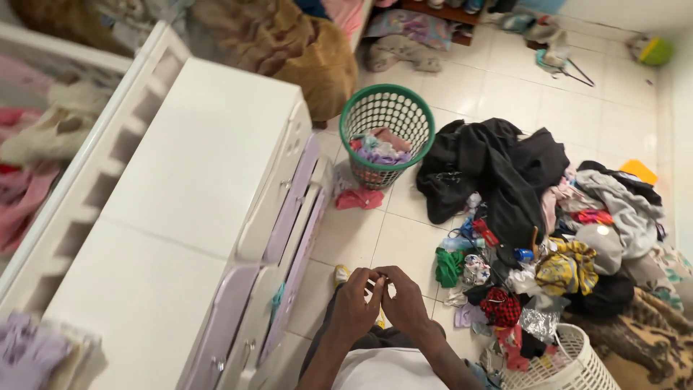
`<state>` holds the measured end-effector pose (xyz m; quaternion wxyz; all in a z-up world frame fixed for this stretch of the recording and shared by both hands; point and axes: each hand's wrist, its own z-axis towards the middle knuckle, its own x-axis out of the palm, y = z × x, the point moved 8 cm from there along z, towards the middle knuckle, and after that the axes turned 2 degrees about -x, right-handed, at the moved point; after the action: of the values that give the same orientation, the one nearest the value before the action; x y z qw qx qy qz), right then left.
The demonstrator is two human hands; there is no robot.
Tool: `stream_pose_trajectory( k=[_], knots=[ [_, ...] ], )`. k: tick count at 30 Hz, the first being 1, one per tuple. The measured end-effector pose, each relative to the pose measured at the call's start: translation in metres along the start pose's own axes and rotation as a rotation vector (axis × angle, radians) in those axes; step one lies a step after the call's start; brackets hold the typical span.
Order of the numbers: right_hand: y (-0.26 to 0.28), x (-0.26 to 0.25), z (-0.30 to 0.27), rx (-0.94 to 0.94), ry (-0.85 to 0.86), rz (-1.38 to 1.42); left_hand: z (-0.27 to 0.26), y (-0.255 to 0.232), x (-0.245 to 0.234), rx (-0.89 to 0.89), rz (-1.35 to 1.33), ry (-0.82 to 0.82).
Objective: Fold baby clothes on top of a dresser next to a crib.
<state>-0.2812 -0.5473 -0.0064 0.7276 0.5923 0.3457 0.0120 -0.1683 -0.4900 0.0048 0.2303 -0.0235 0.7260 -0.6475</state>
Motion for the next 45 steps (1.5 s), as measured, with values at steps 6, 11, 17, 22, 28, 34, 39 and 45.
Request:
stream_pose_trajectory(
  k=[6, 11, 17, 22, 28, 34, 39, 45],
  knots=[
    [-0.009, -0.007, 0.058, 0.074, -0.093, 0.009, 0.072, -0.018, -0.006, 0.088, 0.074, 0.168],
    [-0.005, -0.001, 0.100, 0.098, -0.137, 0.023, 0.119, -0.023, -0.023, 0.170, 0.043, 0.175],
    [-0.013, -0.004, 0.137, 0.165, -0.142, 0.063, 0.164, -0.017, -0.023, 0.127, 0.038, 0.229],
    [-0.045, -0.012, 0.168, 0.266, -0.134, 0.083, 0.203, -0.008, -0.005, 0.073, 0.032, 0.293],
    [-0.085, -0.032, 0.225, 0.281, -0.089, 0.087, 0.268, -0.002, 0.023, 0.017, 0.060, 0.314],
    [-0.127, -0.061, 0.305, 0.199, 0.032, 0.125, 0.352, 0.007, 0.056, -0.022, 0.063, 0.270],
    [-0.163, -0.086, 0.379, 0.068, 0.083, 0.093, 0.423, 0.006, 0.083, 0.080, 0.139, 0.197],
    [-0.216, -0.092, 0.443, 0.222, 0.219, 0.044, 0.476, 0.049, 0.120, 0.010, 0.123, 0.157]
  ],
)
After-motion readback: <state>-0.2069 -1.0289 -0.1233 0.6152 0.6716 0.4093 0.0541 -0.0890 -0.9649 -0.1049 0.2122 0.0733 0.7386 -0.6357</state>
